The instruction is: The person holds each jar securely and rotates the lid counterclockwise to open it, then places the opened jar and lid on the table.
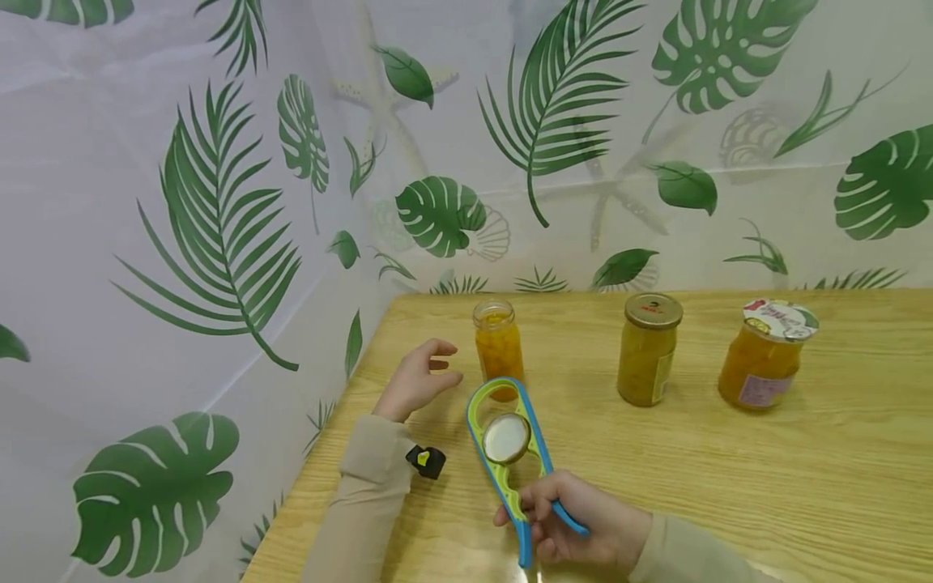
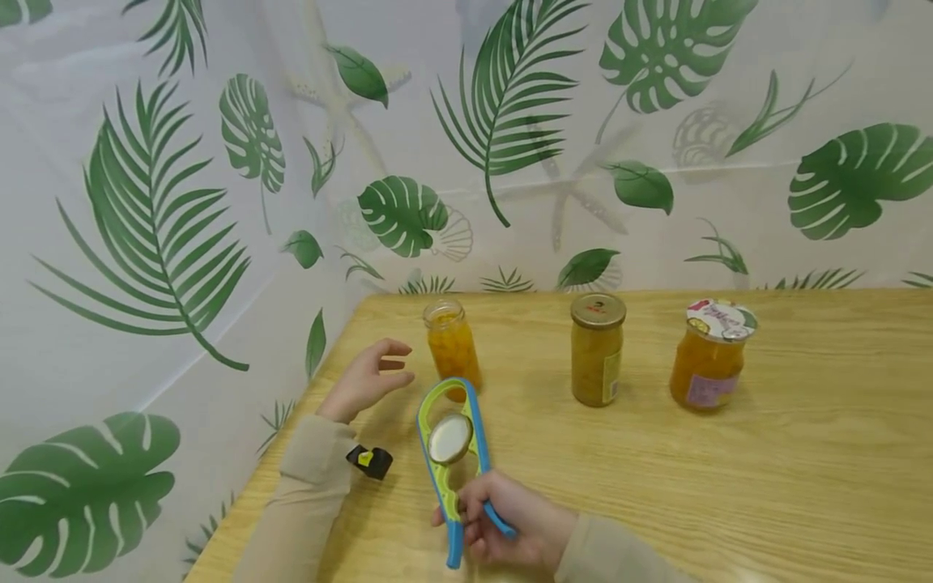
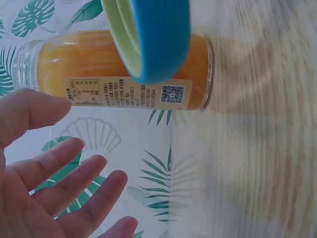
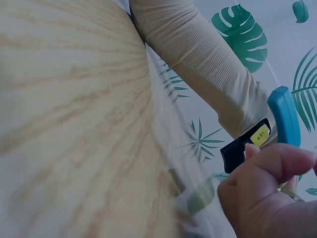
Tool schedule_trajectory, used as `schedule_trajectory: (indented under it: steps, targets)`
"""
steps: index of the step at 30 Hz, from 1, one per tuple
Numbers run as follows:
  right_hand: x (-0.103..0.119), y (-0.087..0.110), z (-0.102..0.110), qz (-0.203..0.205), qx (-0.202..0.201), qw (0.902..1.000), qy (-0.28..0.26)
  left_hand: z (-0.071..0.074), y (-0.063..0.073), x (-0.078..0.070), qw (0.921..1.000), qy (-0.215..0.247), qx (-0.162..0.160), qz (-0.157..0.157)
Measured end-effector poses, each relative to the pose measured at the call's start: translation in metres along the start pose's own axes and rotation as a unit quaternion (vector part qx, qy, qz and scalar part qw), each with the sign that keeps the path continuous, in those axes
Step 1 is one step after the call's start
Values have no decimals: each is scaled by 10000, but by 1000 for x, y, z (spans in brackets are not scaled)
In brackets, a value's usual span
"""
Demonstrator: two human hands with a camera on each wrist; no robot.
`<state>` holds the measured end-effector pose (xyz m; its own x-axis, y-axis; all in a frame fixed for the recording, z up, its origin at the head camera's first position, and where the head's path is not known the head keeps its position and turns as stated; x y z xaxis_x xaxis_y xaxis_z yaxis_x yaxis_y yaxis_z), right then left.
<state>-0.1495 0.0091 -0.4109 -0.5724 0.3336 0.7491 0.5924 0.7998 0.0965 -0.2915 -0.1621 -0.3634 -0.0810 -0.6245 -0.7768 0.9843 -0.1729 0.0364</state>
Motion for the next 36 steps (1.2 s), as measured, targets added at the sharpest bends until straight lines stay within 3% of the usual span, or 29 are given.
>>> schedule_trajectory:
  steps: [7, 20, 36]
  targets:
    - [-2, -1, 5, -94, -441, 9987, 254, -4, -1, -1, 9999, -111, -13, -130]
    - [-3, -1, 8, 69, -1374, 9872, 807, -6, -2, -2, 9996, -239, -13, -165]
    - [-2, 1, 11, -4, -1700, 9812, 914, -8, -1, -5, 9996, -231, 75, -147]
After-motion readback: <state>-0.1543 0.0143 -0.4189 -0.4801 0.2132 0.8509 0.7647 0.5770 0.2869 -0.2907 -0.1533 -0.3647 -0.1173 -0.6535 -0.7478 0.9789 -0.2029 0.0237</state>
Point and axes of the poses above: each hand's wrist, its own y-axis away from the middle knuckle, its own z-axis out of the back of the hand, x = y × z, the point moved 4 cm from there along -y, towards the middle knuckle, and after that the axes turned 7 degrees about z, right-handed, at the moved point
